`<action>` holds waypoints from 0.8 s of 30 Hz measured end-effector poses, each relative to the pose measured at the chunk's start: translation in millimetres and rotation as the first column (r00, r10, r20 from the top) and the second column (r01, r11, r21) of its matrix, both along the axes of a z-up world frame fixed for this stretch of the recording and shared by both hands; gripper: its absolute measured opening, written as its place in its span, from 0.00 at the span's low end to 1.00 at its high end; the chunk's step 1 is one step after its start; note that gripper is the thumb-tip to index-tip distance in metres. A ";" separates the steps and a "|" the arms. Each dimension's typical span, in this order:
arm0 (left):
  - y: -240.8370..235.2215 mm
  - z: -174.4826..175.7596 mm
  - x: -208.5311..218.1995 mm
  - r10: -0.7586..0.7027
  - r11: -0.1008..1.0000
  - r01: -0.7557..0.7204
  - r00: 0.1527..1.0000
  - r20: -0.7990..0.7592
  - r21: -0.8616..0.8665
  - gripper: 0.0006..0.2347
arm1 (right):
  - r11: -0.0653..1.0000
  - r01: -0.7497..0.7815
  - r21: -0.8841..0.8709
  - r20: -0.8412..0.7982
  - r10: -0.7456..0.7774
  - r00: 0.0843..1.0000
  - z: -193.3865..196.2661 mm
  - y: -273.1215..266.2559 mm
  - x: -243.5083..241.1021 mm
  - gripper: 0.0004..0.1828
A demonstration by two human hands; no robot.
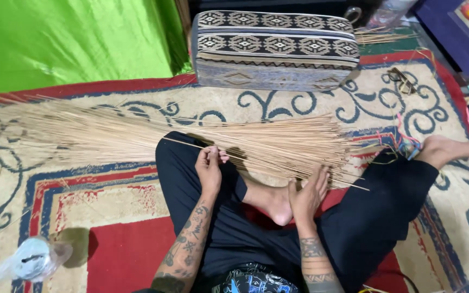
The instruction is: The person weaves and binds a bundle of sticks together with twine to create a broom.
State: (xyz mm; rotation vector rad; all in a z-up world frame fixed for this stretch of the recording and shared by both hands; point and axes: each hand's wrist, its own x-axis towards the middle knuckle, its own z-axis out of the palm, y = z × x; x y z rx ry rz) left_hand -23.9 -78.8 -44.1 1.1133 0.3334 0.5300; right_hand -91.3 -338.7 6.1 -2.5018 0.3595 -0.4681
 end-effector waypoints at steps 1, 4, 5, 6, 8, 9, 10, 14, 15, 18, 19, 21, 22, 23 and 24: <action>3.4 12.1 -4.7 0.020 1.000 -0.020 1.000 0.000 0.000 0.04 | 1.000 -0.020 0.000 0.000 0.020 1.000 -15.7 -3.1 1.6 0.55; 19.1 43.5 -8.7 0.078 0.997 -0.078 0.997 0.028 -0.022 0.05 | 0.906 -0.302 -0.297 -0.107 0.283 0.953 -52.5 -7.0 9.6 0.20; 28.4 49.4 -7.3 0.139 0.990 -0.138 0.989 0.049 -0.019 0.06 | 0.925 -0.369 -0.092 -0.083 0.362 0.928 -58.3 -4.9 9.7 0.15; 37.2 55.3 -5.6 0.198 0.980 -0.198 0.978 0.071 -0.016 0.07 | 0.897 -0.427 0.116 -0.044 0.434 0.900 -64.1 -3.3 10.2 0.13; 48.7 75.7 -11.8 0.203 0.979 -0.204 0.977 0.060 0.010 0.11 | 0.864 -0.388 0.320 0.045 0.395 0.917 -60.1 -5.8 16.2 0.14; 49.8 85.4 -12.8 0.194 0.980 -0.196 0.980 0.048 0.033 0.14 | 0.792 -0.339 0.508 0.122 0.324 0.938 -57.7 -11.6 17.2 0.16; 48.0 77.3 -17.4 0.184 0.982 -0.185 0.982 0.047 0.031 0.14 | 0.796 -0.330 0.507 0.121 0.314 0.942 -52.5 -8.4 21.2 0.16; -2.0 29.7 -36.3 -0.250 0.946 0.273 0.958 -0.143 0.174 0.13 | 0.315 -0.159 0.936 0.172 -0.012 0.985 -35.1 -5.2 22.7 0.21; -21.2 13.4 -50.4 -0.398 0.868 0.447 0.887 -0.236 0.216 0.12 | 0.112 -0.116 0.987 0.121 -0.033 0.992 -33.8 -4.3 16.9 0.23; -66.6 31.8 -87.5 -0.667 0.378 0.778 0.605 -0.434 0.503 0.15 | 0.043 -0.048 0.998 0.047 0.024 0.999 -52.4 1.4 11.4 0.20; -69.0 32.3 -86.6 -0.683 0.358 0.790 0.585 -0.438 0.498 0.15 | 0.045 -0.041 0.998 0.041 -0.001 0.999 -67.4 -1.4 12.2 0.20; -69.0 36.2 -81.7 -0.669 0.234 0.759 0.579 -0.466 0.607 0.09 | -0.012 -0.050 0.999 0.051 0.045 0.998 -94.8 -2.2 20.0 0.21; -69.4 20.9 -79.7 -0.673 0.226 0.762 0.572 -0.468 0.607 0.09 | -0.014 -0.049 0.999 0.050 0.036 0.998 -96.7 -3.7 18.2 0.21; -68.0 5.6 -76.3 -0.667 0.312 0.782 0.585 -0.462 0.540 0.08 | 0.021 -0.036 0.999 0.035 0.036 0.999 -98.8 -3.1 20.4 0.19; -65.7 -10.0 -73.1 -0.659 0.396 0.791 0.599 -0.456 0.466 0.06 | 0.056 -0.022 0.998 0.020 0.036 0.999 -101.1 -1.7 22.5 0.17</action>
